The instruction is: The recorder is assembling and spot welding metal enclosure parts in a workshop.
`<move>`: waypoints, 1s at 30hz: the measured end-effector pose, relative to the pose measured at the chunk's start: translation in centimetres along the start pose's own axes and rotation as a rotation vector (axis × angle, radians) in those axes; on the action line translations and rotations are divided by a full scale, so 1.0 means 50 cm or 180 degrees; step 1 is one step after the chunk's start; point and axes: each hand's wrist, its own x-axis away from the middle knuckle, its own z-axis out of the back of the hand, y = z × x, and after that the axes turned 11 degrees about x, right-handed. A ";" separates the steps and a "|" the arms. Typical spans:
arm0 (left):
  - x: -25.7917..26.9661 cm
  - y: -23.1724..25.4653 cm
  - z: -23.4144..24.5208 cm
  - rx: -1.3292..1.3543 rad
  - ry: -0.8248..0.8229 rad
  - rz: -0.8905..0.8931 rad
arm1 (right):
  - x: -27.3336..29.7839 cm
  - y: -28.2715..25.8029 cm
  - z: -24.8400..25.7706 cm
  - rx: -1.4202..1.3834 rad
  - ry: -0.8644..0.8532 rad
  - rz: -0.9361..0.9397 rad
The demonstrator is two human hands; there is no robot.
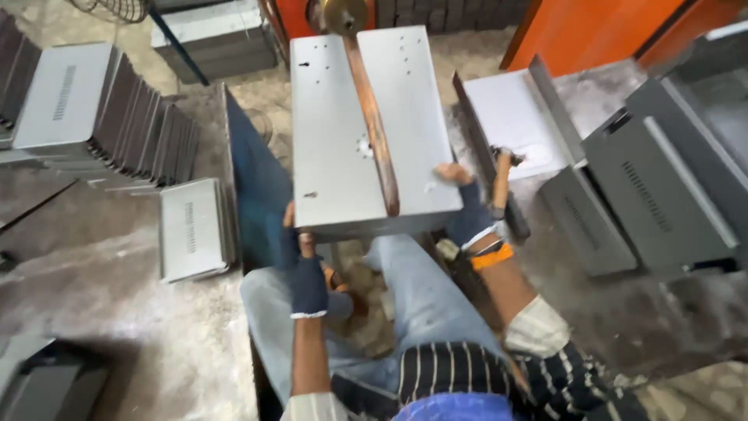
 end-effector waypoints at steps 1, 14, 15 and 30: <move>-0.014 -0.002 0.002 0.0149 0.0082 0.0002 | -0.005 0.004 -0.005 0.1085 -0.0076 0.1186; -0.077 -0.042 0.113 0.0263 0.0384 -0.0059 | 0.004 0.096 -0.072 0.3141 -0.0321 0.3779; -0.081 -0.064 0.128 0.0266 0.0383 -0.0092 | -0.003 0.089 -0.082 0.3129 -0.0334 0.3810; 0.005 -0.134 -0.148 -0.0292 0.0319 -0.0499 | 0.016 0.017 0.130 -0.0361 -0.0215 0.0733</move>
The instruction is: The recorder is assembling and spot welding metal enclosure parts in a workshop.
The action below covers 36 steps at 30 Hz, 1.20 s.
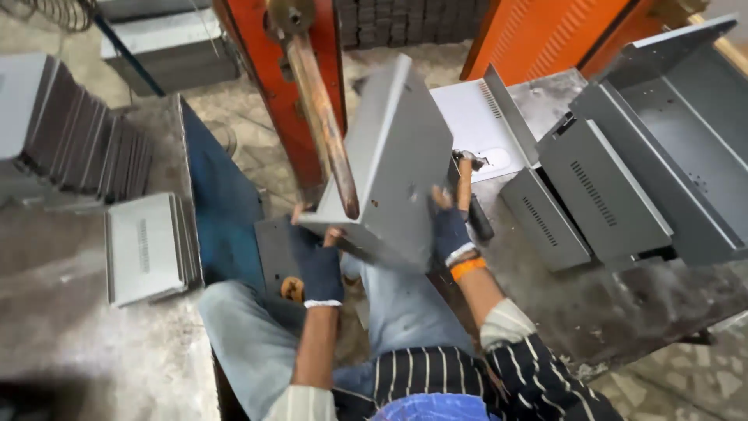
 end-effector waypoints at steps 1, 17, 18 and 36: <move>0.003 -0.051 0.029 0.0477 -0.0074 0.0493 | -0.001 0.026 0.010 -0.0038 0.0149 -0.0399; -0.112 0.068 -0.050 0.0888 0.0563 0.0239 | 0.011 -0.054 -0.092 0.1653 0.1012 0.1086; -0.108 0.081 -0.050 0.0880 0.0568 0.0234 | -0.008 -0.051 -0.043 0.1648 0.1004 0.1079; -0.054 0.172 -0.087 -0.0027 0.1487 0.0532 | -0.141 -0.067 0.184 0.6612 0.2168 -0.0464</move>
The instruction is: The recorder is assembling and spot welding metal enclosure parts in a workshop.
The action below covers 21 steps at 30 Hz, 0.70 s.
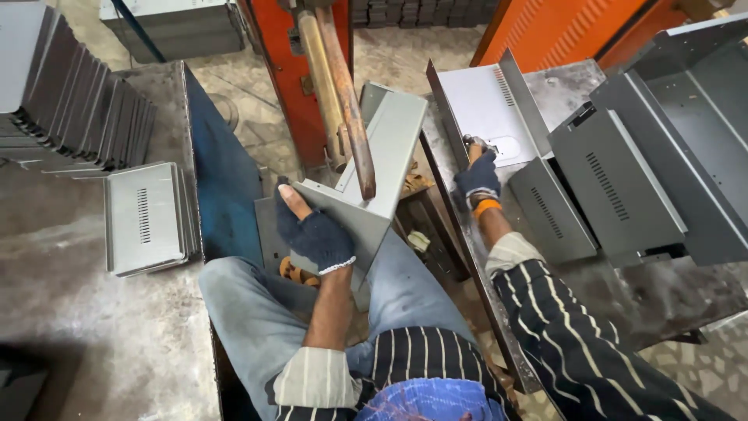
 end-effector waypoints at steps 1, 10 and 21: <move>0.004 -0.006 0.003 0.0044 0.0034 -0.0134 | 0.005 0.012 0.005 -0.0570 -0.0033 0.0023; 0.031 -0.031 0.008 -0.0241 0.0302 -0.0216 | 0.321 0.065 0.170 -0.4084 -0.0342 0.0362; 0.046 -0.044 0.017 -0.0678 0.0271 -0.0497 | 0.564 -0.109 0.495 -0.1037 0.1378 0.3362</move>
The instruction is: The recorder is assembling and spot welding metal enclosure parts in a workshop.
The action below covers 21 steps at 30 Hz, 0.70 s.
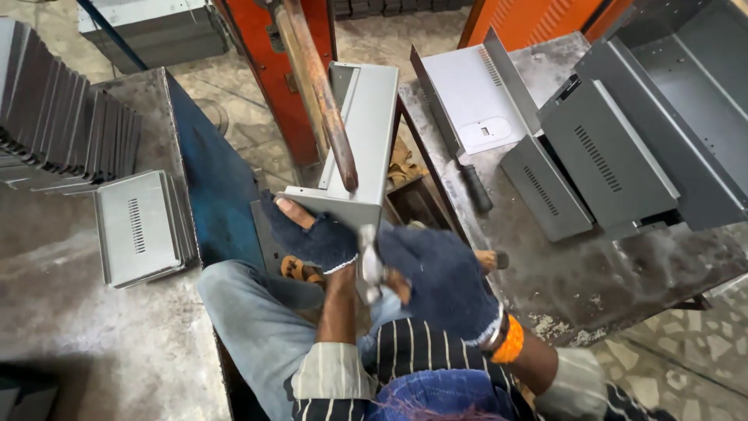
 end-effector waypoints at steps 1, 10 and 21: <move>0.002 -0.002 0.002 0.0063 0.0009 0.0134 | -0.003 0.001 -0.003 0.0004 0.0006 -0.0128; 0.011 0.008 0.017 -0.0254 -0.0164 -0.0292 | 0.079 0.024 -0.093 -0.2170 0.0476 -0.2259; 0.044 -0.007 0.026 -0.0340 -0.0206 -0.0153 | 0.071 0.006 -0.110 -0.2924 0.0588 -0.2785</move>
